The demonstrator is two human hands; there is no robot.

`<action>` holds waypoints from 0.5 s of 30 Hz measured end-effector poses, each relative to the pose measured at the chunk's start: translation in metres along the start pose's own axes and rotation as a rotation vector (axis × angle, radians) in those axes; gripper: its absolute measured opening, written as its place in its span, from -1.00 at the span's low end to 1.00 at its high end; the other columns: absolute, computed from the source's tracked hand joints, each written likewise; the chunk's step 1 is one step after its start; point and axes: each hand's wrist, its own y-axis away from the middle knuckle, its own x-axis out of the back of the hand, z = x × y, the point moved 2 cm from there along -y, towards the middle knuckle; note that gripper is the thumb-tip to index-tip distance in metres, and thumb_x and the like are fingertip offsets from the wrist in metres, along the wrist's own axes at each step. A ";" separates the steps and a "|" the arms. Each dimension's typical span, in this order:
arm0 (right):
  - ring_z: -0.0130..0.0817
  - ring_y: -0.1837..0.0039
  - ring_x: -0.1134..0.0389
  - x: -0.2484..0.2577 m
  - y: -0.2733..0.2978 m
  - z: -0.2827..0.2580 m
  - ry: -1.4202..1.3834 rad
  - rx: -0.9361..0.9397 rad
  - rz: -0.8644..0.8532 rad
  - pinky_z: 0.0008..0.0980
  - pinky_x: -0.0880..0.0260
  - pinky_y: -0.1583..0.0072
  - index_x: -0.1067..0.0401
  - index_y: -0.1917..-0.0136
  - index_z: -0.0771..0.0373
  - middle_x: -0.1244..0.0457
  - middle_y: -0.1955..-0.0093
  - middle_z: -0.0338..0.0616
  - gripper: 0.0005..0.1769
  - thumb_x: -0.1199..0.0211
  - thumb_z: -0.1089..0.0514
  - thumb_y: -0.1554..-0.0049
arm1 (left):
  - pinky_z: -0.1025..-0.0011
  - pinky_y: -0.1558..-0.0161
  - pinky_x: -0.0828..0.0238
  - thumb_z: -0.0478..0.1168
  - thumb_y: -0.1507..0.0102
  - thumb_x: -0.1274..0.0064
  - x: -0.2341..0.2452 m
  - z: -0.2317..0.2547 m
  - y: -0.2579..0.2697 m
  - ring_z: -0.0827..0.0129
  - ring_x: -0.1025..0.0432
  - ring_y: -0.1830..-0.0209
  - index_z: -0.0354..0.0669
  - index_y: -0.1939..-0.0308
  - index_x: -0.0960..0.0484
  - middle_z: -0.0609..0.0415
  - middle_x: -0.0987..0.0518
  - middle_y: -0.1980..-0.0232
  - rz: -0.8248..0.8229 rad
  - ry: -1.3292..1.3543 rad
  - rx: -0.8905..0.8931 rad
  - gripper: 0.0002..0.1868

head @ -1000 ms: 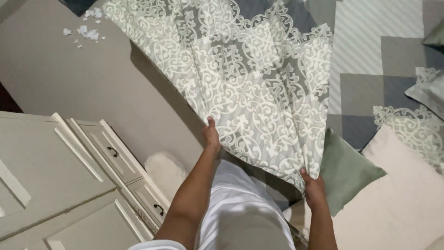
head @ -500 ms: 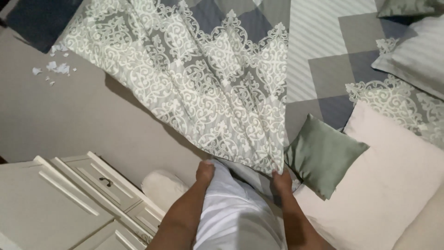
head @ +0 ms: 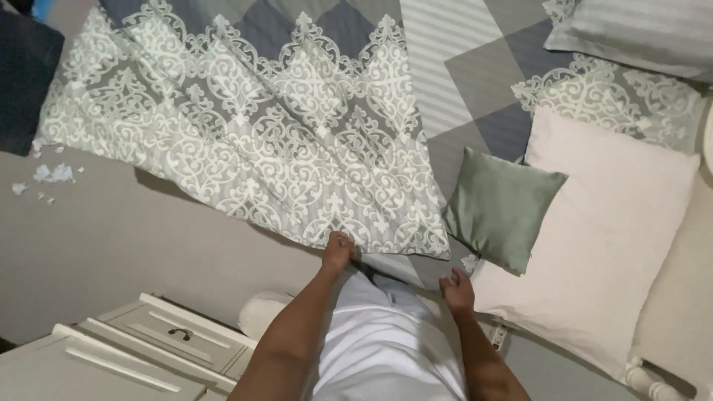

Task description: Smoothing out a patterned bed cover on a bed and then folding it neatly.

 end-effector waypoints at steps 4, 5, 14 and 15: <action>0.25 -0.62 0.02 0.001 -0.008 -0.048 -0.016 0.029 -0.040 0.19 -0.01 -0.56 -0.02 -0.65 0.32 0.02 -0.62 0.34 -0.17 -0.17 -0.08 -0.27 | 0.21 -0.03 -0.51 0.00 -0.41 0.01 -0.016 -0.007 0.011 0.14 -0.54 -0.04 -0.01 -0.31 -0.36 -0.07 -0.53 -0.04 -0.062 -0.100 0.033 -0.56; 0.22 -0.61 -0.02 -0.002 -0.013 -0.051 0.020 0.036 -0.041 0.15 -0.02 -0.56 -0.01 -0.66 0.29 -0.02 -0.60 0.31 -0.14 -0.17 -0.13 -0.26 | 0.14 -0.07 -0.51 0.00 -0.42 0.03 -0.021 -0.013 0.014 0.05 -0.53 -0.10 -0.06 -0.34 -0.35 -0.16 -0.53 -0.11 -0.093 -0.096 0.048 -0.54; -0.05 -0.10 -0.48 -0.048 -0.083 0.007 0.144 0.088 0.056 -0.08 -0.45 -0.11 -0.47 -0.31 0.22 -0.44 0.06 0.00 -0.58 -0.15 0.11 -0.22 | 0.32 0.17 -0.58 -0.01 -0.39 -0.01 -0.022 -0.023 0.065 0.22 -0.58 0.12 -0.03 -0.19 -0.47 -0.06 -0.64 0.06 -0.159 -0.127 0.151 -0.65; 0.00 -0.06 -0.49 -0.049 -0.074 0.005 0.148 0.091 0.054 -0.07 -0.45 -0.08 -0.51 -0.26 0.20 -0.44 0.10 0.02 -0.61 -0.17 0.12 -0.19 | 0.35 0.23 -0.58 -0.02 -0.37 -0.03 -0.018 -0.022 0.071 0.26 -0.58 0.17 0.00 -0.16 -0.49 -0.03 -0.64 0.14 -0.144 -0.112 0.173 -0.67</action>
